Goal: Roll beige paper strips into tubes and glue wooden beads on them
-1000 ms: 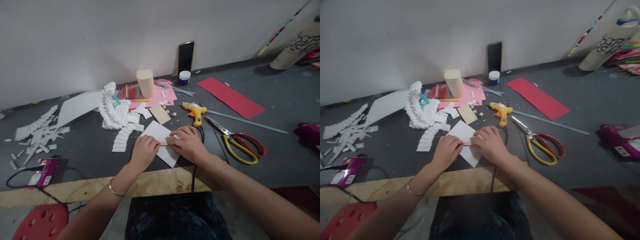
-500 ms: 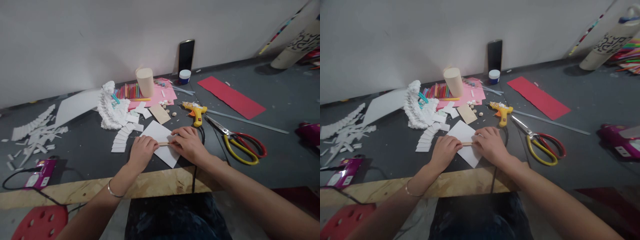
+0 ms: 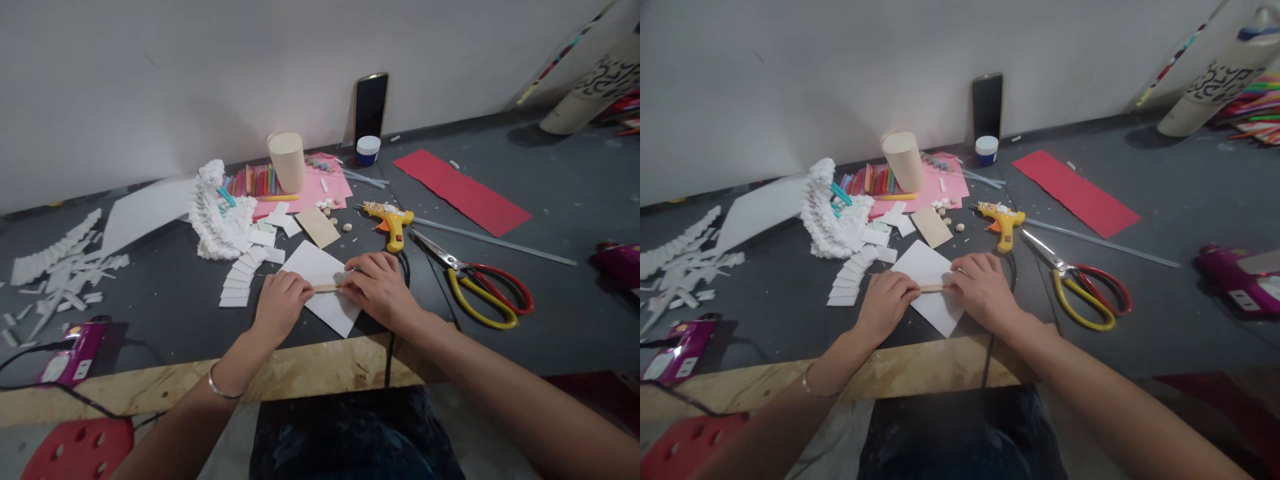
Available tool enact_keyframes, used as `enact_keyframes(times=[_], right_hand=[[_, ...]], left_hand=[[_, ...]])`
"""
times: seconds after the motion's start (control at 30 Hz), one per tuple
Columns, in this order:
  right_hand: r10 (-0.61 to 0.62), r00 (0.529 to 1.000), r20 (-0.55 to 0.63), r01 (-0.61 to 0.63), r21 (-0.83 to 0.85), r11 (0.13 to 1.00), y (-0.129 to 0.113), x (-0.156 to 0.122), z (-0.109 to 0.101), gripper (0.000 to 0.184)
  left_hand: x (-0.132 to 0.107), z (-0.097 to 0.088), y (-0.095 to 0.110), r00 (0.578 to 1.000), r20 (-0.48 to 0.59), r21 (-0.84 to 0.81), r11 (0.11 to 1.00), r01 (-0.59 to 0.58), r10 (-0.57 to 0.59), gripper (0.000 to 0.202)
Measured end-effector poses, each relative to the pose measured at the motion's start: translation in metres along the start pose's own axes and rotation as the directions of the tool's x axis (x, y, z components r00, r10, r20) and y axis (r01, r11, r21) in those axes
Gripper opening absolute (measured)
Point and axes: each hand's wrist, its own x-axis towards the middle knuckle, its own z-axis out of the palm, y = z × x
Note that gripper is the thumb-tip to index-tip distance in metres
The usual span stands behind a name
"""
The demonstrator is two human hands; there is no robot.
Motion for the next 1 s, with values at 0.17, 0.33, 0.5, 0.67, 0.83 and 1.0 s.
enact_keyframes(times=[0.17,0.33,0.5,0.67,0.83,1.0], right_hand=[[0.058,0.998,0.027,-0.058,0.014,0.998,0.002,0.001,0.001,0.016],[0.128,0.990,0.054,-0.132,0.089,0.987,0.010,0.002,0.006,0.020],[0.191,0.974,0.120,-0.207,0.133,0.969,0.013,0.005,0.007,0.019],[0.211,0.967,0.145,-0.230,0.132,0.964,0.011,0.007,0.005,0.018],[0.228,0.962,0.151,-0.245,0.109,0.963,0.011,0.007,0.006,0.018],[0.189,0.976,0.107,-0.199,0.090,0.976,0.009,0.005,0.003,0.009]], left_hand=[[0.002,-0.003,-0.001,0.995,0.054,-0.053,0.994,0.092,-0.089,0.016],[0.007,-0.006,-0.006,0.981,0.110,-0.183,0.967,0.175,-0.157,0.018],[0.014,-0.011,-0.009,0.958,0.186,-0.241,0.935,0.259,-0.218,0.016],[0.020,-0.016,-0.009,0.942,0.240,-0.230,0.929,0.289,-0.234,0.021],[0.026,-0.017,-0.011,0.932,0.277,-0.216,0.930,0.297,-0.233,0.025],[0.029,-0.017,-0.013,0.923,0.314,-0.194,0.937,0.292,-0.223,0.022]])
